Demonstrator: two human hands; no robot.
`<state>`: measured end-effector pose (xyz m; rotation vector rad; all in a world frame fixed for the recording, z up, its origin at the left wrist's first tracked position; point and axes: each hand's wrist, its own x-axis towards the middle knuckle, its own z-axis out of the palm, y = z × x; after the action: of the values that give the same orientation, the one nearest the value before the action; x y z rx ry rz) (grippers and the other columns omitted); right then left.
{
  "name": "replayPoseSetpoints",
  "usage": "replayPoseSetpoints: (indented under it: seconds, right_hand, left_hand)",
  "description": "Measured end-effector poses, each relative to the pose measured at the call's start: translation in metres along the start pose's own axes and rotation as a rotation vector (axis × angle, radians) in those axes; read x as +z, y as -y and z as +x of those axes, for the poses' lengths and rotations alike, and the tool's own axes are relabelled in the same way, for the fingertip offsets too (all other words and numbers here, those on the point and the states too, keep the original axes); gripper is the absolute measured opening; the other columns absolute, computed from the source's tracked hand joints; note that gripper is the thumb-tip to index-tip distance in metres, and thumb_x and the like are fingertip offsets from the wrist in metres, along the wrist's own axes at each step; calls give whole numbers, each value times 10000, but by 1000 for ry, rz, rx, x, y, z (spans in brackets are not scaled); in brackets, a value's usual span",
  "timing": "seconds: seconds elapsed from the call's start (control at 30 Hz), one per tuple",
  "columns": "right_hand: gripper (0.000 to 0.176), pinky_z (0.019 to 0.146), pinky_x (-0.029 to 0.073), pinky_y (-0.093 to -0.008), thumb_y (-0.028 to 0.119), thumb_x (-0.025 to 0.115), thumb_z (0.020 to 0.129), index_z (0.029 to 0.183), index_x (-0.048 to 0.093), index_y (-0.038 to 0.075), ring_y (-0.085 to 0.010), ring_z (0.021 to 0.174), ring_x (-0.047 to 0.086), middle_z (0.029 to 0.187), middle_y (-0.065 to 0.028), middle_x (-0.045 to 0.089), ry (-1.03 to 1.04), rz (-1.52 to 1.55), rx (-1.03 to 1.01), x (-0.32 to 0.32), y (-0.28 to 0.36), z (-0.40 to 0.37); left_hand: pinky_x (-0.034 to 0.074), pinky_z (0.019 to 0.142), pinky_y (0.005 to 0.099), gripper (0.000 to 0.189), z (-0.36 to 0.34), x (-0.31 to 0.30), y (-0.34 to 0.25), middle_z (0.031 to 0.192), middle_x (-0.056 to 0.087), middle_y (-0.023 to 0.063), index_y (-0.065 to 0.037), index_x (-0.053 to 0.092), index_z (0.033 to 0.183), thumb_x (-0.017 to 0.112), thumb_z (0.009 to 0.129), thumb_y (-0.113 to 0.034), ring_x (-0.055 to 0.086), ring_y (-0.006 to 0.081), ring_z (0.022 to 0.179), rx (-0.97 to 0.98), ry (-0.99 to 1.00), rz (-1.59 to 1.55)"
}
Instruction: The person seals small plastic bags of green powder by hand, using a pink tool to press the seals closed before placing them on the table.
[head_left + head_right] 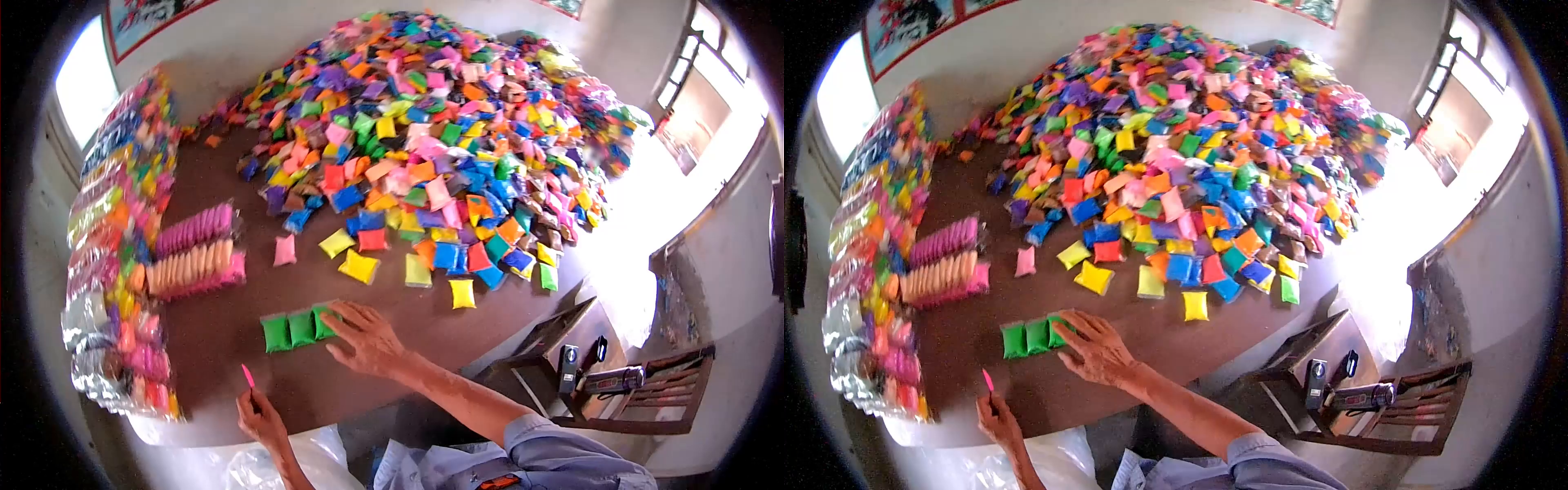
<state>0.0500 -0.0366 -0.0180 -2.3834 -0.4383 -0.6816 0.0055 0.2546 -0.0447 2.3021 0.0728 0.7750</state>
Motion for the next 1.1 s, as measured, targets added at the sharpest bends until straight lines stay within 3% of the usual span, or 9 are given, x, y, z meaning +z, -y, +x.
replayPoseSetpoints:
  seconds: [0.07,0.17,0.3,0.57,0.83,1.1]
  right_hand:
    - [588,1097,486,-505,257,772,888,1429,594,113,-380,1323,574,1505,-167,526,-47,54,13,2,-2,-5]
    - [576,1088,490,-505,266,769,895,1423,597,112,-387,1309,579,1503,-167,528,-93,71,40,4,-5,-9]
    - [492,1058,495,-524,261,689,964,1407,572,80,-420,1296,559,1468,-201,506,-107,107,59,-3,-3,-14]
    - [464,1077,500,-502,178,683,966,1402,572,64,-414,1274,570,1411,-202,544,-82,157,163,-11,-4,-38]
    - [423,1070,514,-474,142,701,950,1349,619,32,-391,1257,595,1356,-210,600,-103,277,280,-19,-5,-54]
    - [327,952,582,-435,102,730,919,1236,691,33,-364,1127,665,1274,-162,671,-150,297,299,-23,-5,-54]
  left_hand:
    - [492,659,380,100,0,-1,0,849,630,139,-6,664,1046,623,1019,-93,600,253,729,-88,32,35]
    - [487,619,403,80,3,4,-22,803,643,147,-7,661,1009,637,1008,-83,614,278,668,-54,-74,-9]
    - [491,630,417,84,1,6,-4,806,638,151,-7,660,1009,636,1005,-87,616,296,673,4,-57,67]
    - [514,677,446,90,0,7,12,853,652,174,-6,661,1007,607,999,-77,660,360,766,31,-16,185]
    - [515,667,427,84,2,9,2,858,649,164,-6,664,1001,607,992,-66,648,332,740,19,-17,134]
    - [512,644,409,87,-1,10,9,853,644,164,-4,673,1021,612,991,-58,646,298,717,-19,-30,150]
